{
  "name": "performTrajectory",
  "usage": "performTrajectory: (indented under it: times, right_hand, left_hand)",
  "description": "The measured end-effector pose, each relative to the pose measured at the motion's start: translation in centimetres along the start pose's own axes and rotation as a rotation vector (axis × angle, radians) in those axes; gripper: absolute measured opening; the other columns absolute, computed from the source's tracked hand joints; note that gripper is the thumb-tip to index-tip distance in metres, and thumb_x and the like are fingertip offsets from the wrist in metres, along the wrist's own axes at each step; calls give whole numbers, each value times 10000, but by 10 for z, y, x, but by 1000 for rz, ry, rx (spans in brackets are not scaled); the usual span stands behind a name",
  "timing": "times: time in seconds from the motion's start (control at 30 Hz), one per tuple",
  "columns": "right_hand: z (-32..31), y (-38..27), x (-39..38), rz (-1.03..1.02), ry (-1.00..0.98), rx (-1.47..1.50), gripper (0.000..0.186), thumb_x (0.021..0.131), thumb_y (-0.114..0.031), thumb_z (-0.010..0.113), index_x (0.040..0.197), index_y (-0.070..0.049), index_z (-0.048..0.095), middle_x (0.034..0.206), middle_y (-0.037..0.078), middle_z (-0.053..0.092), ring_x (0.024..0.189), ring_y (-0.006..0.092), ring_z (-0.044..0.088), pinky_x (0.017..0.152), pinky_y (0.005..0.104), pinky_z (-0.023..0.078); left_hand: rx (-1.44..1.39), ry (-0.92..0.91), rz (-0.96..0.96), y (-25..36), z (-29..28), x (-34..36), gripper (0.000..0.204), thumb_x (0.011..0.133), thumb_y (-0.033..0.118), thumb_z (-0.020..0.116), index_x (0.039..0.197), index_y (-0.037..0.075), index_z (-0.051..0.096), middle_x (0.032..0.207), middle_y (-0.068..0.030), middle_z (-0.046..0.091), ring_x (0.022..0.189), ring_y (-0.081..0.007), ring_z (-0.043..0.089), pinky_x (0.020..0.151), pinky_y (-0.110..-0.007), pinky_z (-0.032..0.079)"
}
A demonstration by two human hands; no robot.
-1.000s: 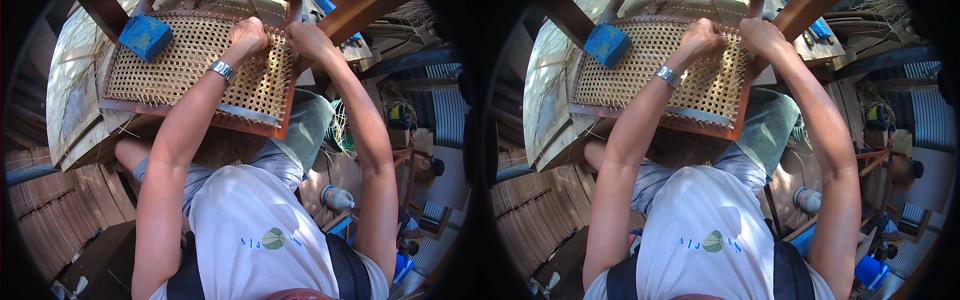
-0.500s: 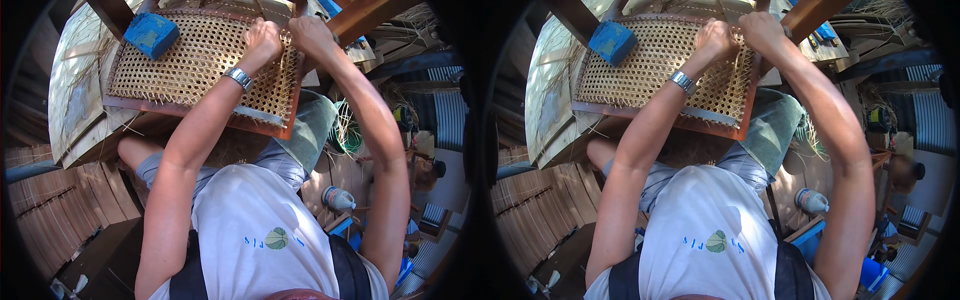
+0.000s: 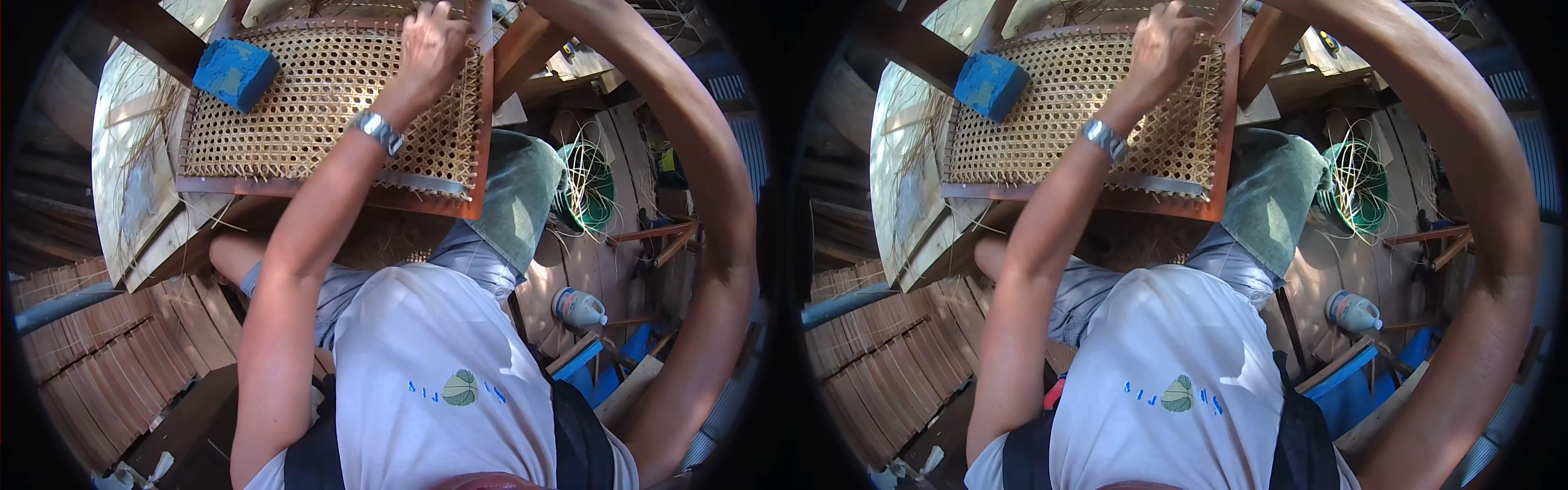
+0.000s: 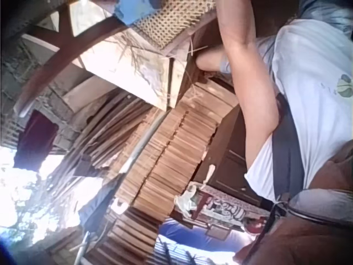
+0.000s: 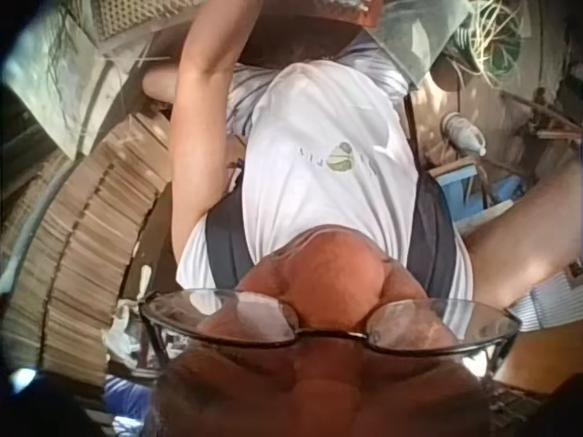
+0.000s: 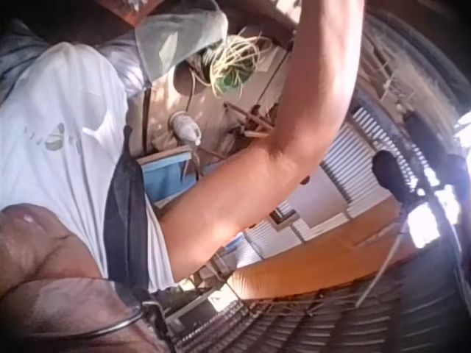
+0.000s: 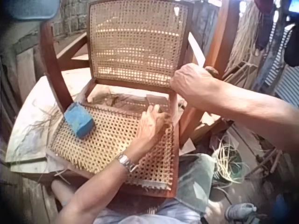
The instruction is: Weaving and securing cane mesh onto a wooden chair seat using rattan strands and tools.
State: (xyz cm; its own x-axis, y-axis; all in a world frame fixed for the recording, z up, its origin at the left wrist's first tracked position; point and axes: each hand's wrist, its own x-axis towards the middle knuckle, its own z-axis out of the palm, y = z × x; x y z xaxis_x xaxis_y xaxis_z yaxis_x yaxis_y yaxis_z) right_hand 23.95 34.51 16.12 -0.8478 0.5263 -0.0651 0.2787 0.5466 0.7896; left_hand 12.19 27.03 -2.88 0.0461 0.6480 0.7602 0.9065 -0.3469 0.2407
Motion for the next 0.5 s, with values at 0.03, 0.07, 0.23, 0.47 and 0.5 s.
performTrajectory:
  times: [0.03,0.07,0.23,0.47,0.5]
  right_hand:
    - [-6,0,0,-81,187,49,76,678,-141,698,695,-68,709,667,89,689,664,246,701,624,379,550]
    - [-6,9,-16,-126,336,94,76,679,-133,684,682,-58,692,648,95,673,650,254,692,625,380,543]
    - [-27,11,-74,-121,3,159,112,740,-110,625,685,-17,653,631,123,640,655,257,681,609,370,525]
    - [-45,26,-79,-221,39,31,207,888,-150,575,814,43,586,806,195,616,750,276,668,659,389,523]
    - [-55,19,-82,-40,14,326,207,913,-157,561,870,46,568,797,200,609,770,305,661,683,408,521]
  left_hand:
    - [19,-67,83,-16,-8,8,312,826,249,753,1008,-3,724,984,-132,662,944,-251,634,788,-404,519]
    - [-2,-61,99,-15,-2,16,312,826,249,753,1008,-3,724,984,-132,662,944,-251,634,788,-404,519]
    - [72,-205,158,0,77,35,89,775,232,673,766,161,726,965,-51,661,1018,-273,619,838,-478,466]
    - [107,-85,192,7,29,36,79,805,184,676,782,126,725,1027,-78,654,1072,-276,598,856,-510,460]
    - [105,-46,185,4,30,35,74,796,180,685,782,120,726,1016,-83,653,1053,-273,603,868,-498,459]
